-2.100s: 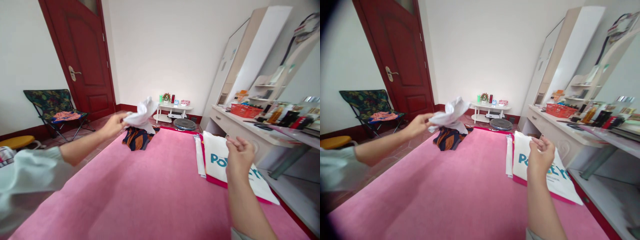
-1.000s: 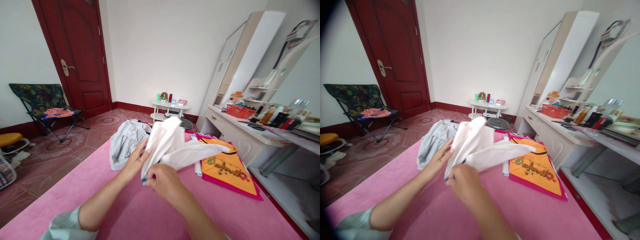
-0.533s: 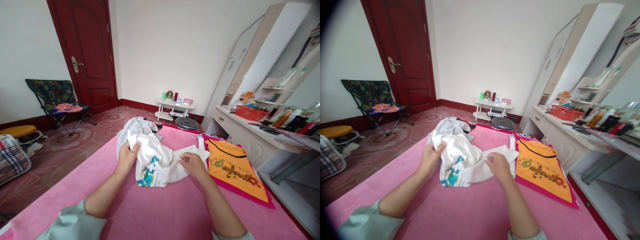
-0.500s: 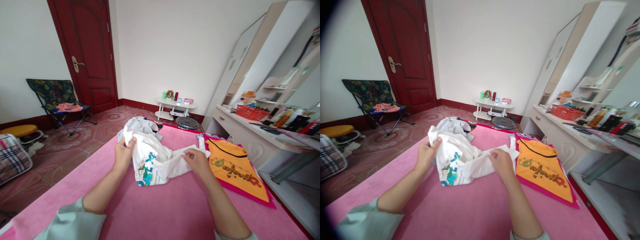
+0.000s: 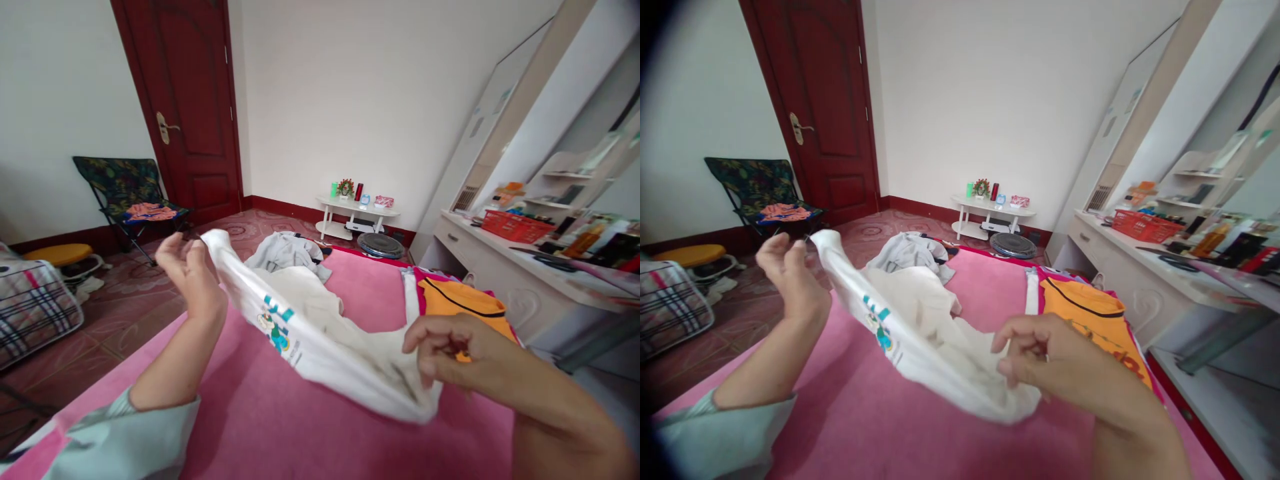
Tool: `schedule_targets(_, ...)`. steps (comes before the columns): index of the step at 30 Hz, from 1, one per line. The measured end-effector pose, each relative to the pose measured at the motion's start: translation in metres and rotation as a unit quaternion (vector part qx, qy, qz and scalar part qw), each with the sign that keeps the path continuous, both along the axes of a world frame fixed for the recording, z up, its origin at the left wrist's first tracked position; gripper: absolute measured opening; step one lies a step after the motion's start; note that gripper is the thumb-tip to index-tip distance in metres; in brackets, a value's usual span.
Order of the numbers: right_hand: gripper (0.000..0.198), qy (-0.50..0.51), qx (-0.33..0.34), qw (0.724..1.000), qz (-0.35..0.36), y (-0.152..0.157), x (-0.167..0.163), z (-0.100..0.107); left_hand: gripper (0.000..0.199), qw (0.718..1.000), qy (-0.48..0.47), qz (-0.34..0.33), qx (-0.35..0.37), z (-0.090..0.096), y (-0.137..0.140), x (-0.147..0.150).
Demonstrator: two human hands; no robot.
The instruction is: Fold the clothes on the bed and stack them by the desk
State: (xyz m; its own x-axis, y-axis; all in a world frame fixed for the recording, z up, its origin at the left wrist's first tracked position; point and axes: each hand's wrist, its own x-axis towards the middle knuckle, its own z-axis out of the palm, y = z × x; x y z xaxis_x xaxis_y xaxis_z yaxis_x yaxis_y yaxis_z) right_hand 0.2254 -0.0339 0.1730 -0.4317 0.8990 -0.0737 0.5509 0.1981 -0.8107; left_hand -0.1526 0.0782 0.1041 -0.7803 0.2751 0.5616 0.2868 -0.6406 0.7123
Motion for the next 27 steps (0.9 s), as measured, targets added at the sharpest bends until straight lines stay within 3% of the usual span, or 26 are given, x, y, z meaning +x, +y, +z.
schedule_targets(2, 0.024, -0.018, -0.005, 1.0, 0.011, 0.001, -0.005, -0.001, 0.039, 0.997, 0.024, 0.062, 0.038, 0.009, -0.006, 0.0)
schedule_targets(4, 0.024, -0.038, 0.03, 0.999, 0.006, 0.011, -0.013, -0.012, 0.032, 0.995, 0.076, 0.05, 0.042, 0.014, -0.012, 0.005)
schedule_targets(6, 0.024, -0.091, 0.066, 0.994, 0.005, 0.025, -0.024, -0.032, 0.022, 0.991, 0.126, -0.053, 0.0, 0.015, -0.015, 0.015)
schedule_targets(9, 0.032, -0.207, 0.098, 0.973, -0.021, 0.039, -0.044, -0.067, 0.018, 0.951, 0.21, -0.198, -0.113, 0.009, -0.018, 0.035)
schedule_targets(12, 0.018, -0.248, 0.109, 0.962, 0.01, 0.04, -0.065, -0.089, 0.02, 0.884, 0.351, -0.239, -0.195, -0.003, -0.019, 0.051)
schedule_targets(15, 0.016, -0.179, 0.129, 0.975, 0.023, 0.042, -0.072, -0.092, 0.031, 0.775, 0.511, -0.276, -0.249, -0.02, -0.019, 0.057)
schedule_targets(18, 0.018, -0.029, 0.115, 0.985, -0.128, 0.053, -0.056, -0.082, 0.051, 0.671, 0.58, -0.322, -0.331, -0.039, -0.017, 0.055)
schedule_targets(20, 0.017, 0.118, 0.094, 0.953, -0.264, 0.063, -0.035, -0.075, 0.043, 0.645, 0.571, -0.348, -0.37, -0.044, -0.015, 0.053)
schedule_targets(21, 0.017, 0.196, 0.095, 0.923, -0.318, 0.068, -0.024, -0.073, 0.033, 0.65, 0.554, -0.365, -0.371, -0.042, -0.014, 0.052)
schedule_targets(23, 0.019, 0.334, 0.122, 0.849, -0.392, 0.074, -0.004, -0.069, 0.017, 0.704, 0.498, -0.385, -0.328, -0.032, -0.015, 0.052)
schedule_targets(25, 0.018, 0.426, 0.187, 0.77, -0.438, 0.076, 0.009, -0.064, 0.015, 0.809, 0.421, -0.33, -0.244, -0.013, -0.02, 0.051)
schedule_targets(27, 0.016, 0.485, 0.271, 0.692, -0.46, 0.073, 0.017, -0.057, 0.013, 0.912, 0.318, -0.206, -0.154, 0.009, -0.03, 0.048)
